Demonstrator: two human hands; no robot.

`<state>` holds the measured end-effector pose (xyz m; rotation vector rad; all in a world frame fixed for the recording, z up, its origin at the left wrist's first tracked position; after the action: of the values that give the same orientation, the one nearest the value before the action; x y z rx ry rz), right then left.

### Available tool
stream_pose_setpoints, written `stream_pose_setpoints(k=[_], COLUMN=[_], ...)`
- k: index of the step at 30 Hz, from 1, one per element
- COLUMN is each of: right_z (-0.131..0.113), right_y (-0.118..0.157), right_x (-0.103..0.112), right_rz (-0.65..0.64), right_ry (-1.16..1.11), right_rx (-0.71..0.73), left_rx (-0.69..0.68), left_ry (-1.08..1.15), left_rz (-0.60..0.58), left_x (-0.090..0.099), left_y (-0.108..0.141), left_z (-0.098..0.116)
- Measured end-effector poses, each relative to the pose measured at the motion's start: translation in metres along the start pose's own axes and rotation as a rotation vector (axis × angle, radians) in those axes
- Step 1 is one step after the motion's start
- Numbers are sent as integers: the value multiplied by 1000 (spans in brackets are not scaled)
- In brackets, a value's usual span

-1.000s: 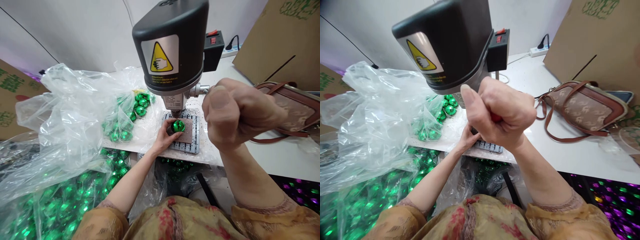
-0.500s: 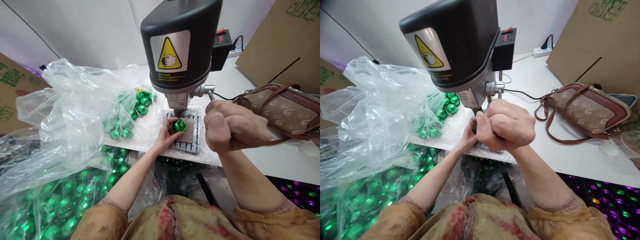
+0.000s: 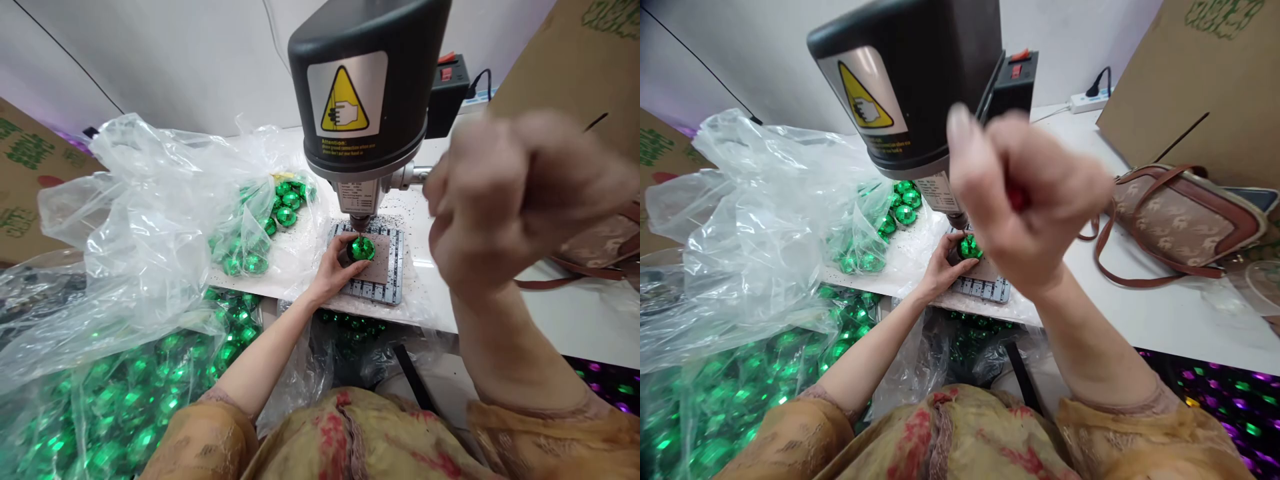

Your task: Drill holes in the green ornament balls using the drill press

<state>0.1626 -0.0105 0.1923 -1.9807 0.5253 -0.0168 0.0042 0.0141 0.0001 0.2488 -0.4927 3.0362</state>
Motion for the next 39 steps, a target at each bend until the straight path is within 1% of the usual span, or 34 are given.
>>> stream_pose_setpoints(k=[1,2,3,5,10,12,16,18,20,23,26,29,32,34,37,39], right_z=[-3,-4,-4,0,7,6,5,7,8,9,12,14,14,12,9,10], right_y=[-9,-18,-25,-34,-36,-35,-34,-35,-35,-36,-37,-37,-36,-35,-34,-34], right_x=[-1,-5,-7,-12,-12,-11,-11,-10,-11,-14,-17,-19,-18,-17,-15,-14], right_rz=[143,131,166,147,114,112,132,135,131,159,205,219,212,198,188,178], right_ry=[-18,9,-21,-66,-91,-88,-73,-72,-83,-133,-179,-206,-207,-192,-177,-169], right_rx=[-30,-87,-78,-61,-82,-93,-114,-119,-107,-65,-35,-2,-24,-55,-59,-51], left_rx=[7,12,15,14,-11,-43,-201,-249,-241,-211,-245,-300,-362,-416,-481,-512], left_ry=[9,17,24,34,33,29,-8,-48,-104,-189,-216,-212,-239,-269,-330,-389], left_rz=[-5,-11,-16,-24,-3,43,160,224,281,342,387,394,379,350,300,304], left_x=[0,0,0,0,0,1,2,3,4,7,12,17,20,19,15,14], left_y=[0,0,0,0,2,4,10,14,18,24,28,32,38,44,54,59], left_z=[0,-1,0,1,5,7,11,12,11,10,11,17,31,41,54,58])
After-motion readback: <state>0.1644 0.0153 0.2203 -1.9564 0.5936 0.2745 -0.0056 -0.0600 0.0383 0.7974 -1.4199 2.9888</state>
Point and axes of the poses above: each hand's wrist, its own y-axis away from the middle knuckle, its own x-axis out of the back of the hand, z = x × y, the point moved 2 cm from there along -y, towards the middle knuckle, and after that the axes turned 8 degrees about z, right-handed, at the moved point
